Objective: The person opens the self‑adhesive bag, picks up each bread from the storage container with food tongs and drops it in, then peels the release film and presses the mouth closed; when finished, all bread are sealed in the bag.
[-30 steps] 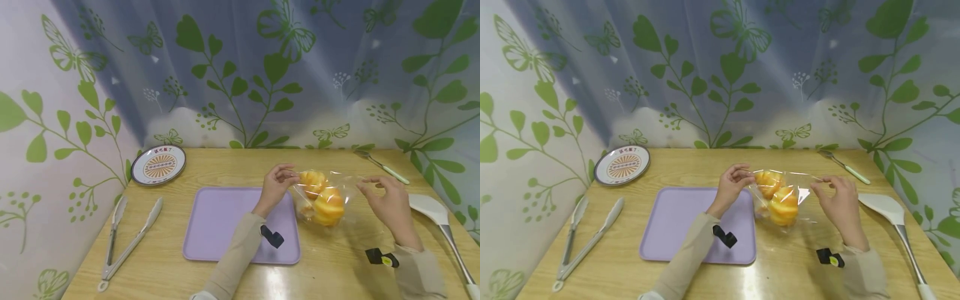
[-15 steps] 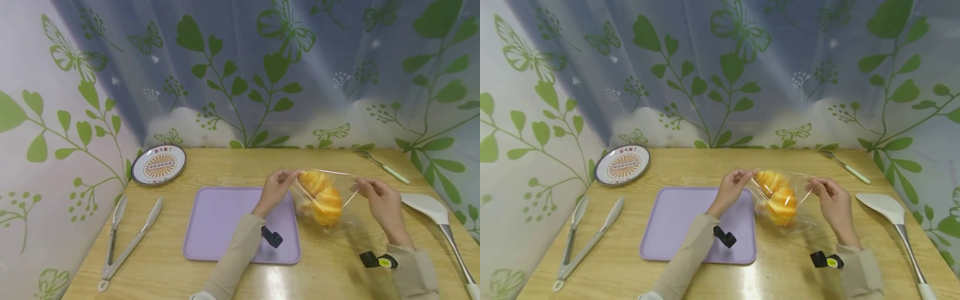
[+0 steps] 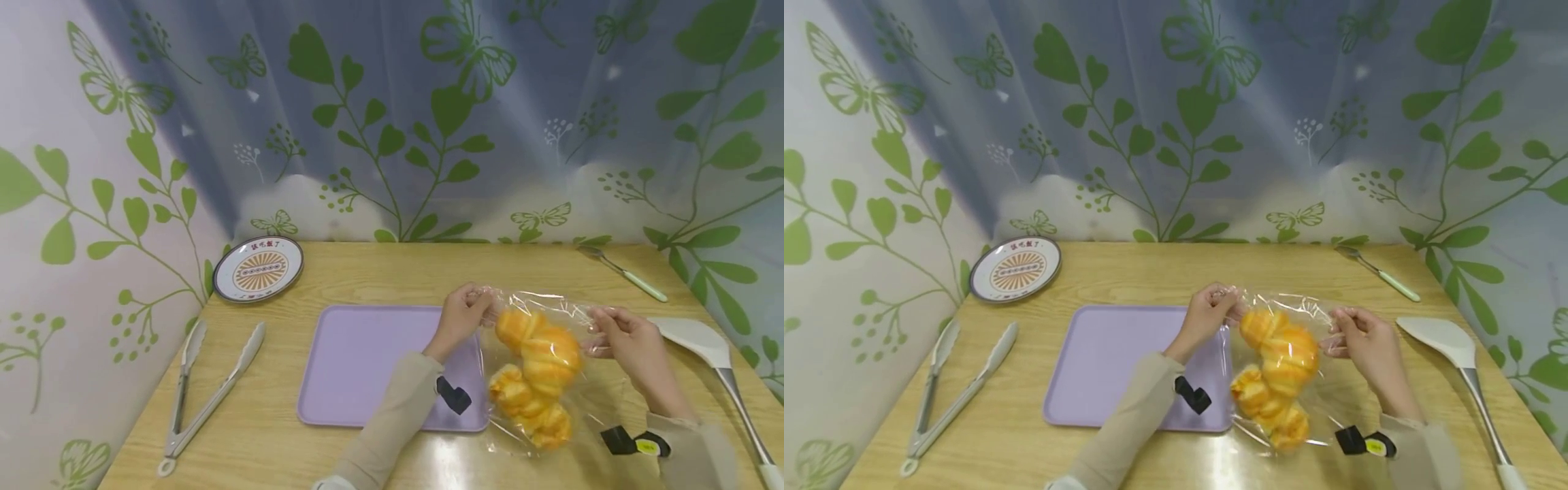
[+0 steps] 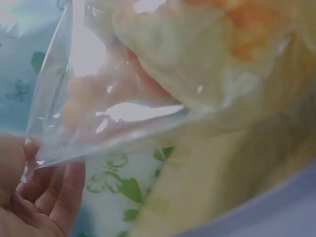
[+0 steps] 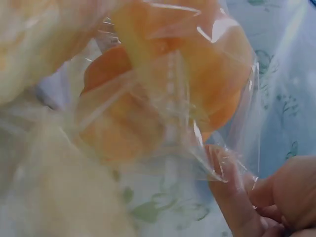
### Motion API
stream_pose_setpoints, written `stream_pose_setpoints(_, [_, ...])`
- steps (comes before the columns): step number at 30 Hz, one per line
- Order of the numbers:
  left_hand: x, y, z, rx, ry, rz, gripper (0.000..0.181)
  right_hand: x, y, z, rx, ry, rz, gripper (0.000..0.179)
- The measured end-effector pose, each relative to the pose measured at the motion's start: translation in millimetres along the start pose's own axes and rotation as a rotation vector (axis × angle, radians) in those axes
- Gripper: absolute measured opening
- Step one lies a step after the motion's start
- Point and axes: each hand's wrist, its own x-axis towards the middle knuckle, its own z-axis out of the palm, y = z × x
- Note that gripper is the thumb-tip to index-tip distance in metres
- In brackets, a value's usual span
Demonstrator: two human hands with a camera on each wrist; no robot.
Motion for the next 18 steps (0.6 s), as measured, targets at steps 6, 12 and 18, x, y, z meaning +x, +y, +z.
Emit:
stream_pose_setpoints(6, [-2.4, -26.5, 5.9, 0.005, -0.032, -0.159, 0.023, 1.5, 32.4, 10.3, -0.012, -0.083, 0.149, 0.05])
stream_pose_setpoints(12, [0.3, -45.4, 5.4, 0.044, -0.094, -0.252, 0.035, 8.7, 50.6, 9.6, -0.06, -0.161, 0.199, 0.056])
stream_pose_setpoints(18, [-1.2, -46.3, -4.4, 0.049, -0.081, -0.265, 0.04, 14.7, 57.8, -1.1, -0.089, -0.235, 0.238, 0.065])
